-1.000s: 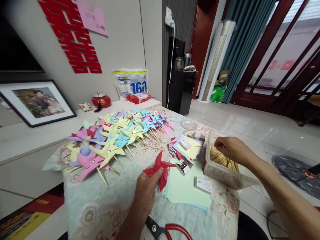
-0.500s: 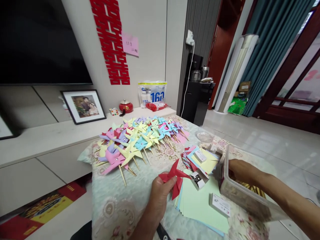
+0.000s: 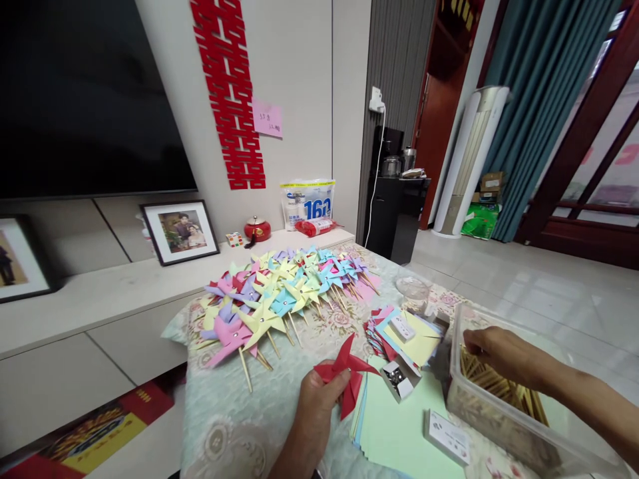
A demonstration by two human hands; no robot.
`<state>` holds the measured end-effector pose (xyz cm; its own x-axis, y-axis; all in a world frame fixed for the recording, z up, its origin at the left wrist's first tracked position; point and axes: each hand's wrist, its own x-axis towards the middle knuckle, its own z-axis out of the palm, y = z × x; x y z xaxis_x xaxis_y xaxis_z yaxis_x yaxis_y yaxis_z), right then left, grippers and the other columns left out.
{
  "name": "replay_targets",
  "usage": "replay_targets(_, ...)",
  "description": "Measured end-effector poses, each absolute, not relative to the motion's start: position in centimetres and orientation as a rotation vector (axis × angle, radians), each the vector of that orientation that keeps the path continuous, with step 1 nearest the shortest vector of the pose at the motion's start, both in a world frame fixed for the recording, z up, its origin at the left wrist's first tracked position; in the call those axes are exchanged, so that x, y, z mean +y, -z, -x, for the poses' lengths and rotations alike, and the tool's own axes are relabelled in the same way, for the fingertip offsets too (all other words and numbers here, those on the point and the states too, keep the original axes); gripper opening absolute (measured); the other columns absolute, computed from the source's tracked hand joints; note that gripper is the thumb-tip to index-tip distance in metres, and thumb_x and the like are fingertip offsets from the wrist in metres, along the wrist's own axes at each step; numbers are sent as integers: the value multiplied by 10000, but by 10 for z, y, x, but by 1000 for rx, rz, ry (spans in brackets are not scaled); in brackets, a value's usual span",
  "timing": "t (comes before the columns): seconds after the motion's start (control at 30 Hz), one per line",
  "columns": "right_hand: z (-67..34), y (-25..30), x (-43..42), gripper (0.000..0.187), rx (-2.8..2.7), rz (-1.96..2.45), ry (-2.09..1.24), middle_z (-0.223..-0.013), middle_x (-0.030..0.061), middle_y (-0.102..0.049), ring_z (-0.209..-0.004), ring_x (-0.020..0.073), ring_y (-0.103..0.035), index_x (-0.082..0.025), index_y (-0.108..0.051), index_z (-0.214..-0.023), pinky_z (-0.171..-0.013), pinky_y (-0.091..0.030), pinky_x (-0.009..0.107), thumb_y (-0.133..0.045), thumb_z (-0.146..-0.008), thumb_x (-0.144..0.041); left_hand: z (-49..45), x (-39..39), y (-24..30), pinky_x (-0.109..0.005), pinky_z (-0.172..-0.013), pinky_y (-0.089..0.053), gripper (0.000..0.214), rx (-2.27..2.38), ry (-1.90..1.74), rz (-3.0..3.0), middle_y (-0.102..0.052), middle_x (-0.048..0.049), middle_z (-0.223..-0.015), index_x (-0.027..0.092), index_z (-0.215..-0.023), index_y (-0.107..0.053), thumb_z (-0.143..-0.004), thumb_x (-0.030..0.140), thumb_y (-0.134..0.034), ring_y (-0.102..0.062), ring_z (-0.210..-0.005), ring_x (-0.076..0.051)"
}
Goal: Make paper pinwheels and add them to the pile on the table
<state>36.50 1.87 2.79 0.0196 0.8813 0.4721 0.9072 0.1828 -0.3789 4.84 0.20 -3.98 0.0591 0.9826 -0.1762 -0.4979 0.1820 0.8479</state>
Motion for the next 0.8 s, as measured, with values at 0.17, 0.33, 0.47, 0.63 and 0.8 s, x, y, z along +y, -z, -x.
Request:
replay_targets(0.17, -386, -93, 12, 337, -2085, 1655, -24, -671, 87, -663, -562, 170, -578, -269, -651, -743, -586, -409, 348, -556, -913, -543, -47, 4, 37, -269, -601, -454, 340, 809, -1285, -644, -696, -63, -663, 104, -718, -727, -612, 393, -875, -576, -590, -147)
replay_targets(0.33, -297, -129, 0, 281, -1816, 1351, -142, -819, 85, -745, -693, 218, -672, -261, -712, -858, -607, -491, 329, -703, -817, -539, -35, 3, 20, -305, -757, -512, 303, 580, -1310, -572, -748, -89, -842, 141, -871, -763, -664, 344, -853, -654, -741, -180)
replay_targets(0.47, -213, -90, 20, 317, -1498, 1160, -894, -745, 42, -742, -645, 188, -649, -207, -684, -996, -583, -483, 304, -734, -780, -433, -20, 6, 16, -310, -770, -532, 260, 585, -1329, -559, -696, -37, -671, 143, -712, -746, -601, 323, -898, -627, -645, -149)
replay_targets(0.63, -167, -23, 47, 389, -1218, 1024, -1314, -732, 30, -756, -548, 123, -569, -170, -659, -1038, -574, -441, 270, -785, -721, -358, -16, 6, 16, -359, -850, -531, 392, 545, -1319, -627, -760, -87, -918, 166, -935, -776, -589, 296, -903, -677, -798, -209)
replay_targets(0.8, -161, 0, 49, 285, -1198, 1010, -1397, -681, 0, -725, -600, 138, -622, -186, -654, -833, -624, -464, 274, -828, -681, -353, -24, 4, 18, -313, -705, -506, 245, 636, -1240, -749, -731, -51, -739, 150, -794, -760, -638, 306, -867, -640, -673, -183)
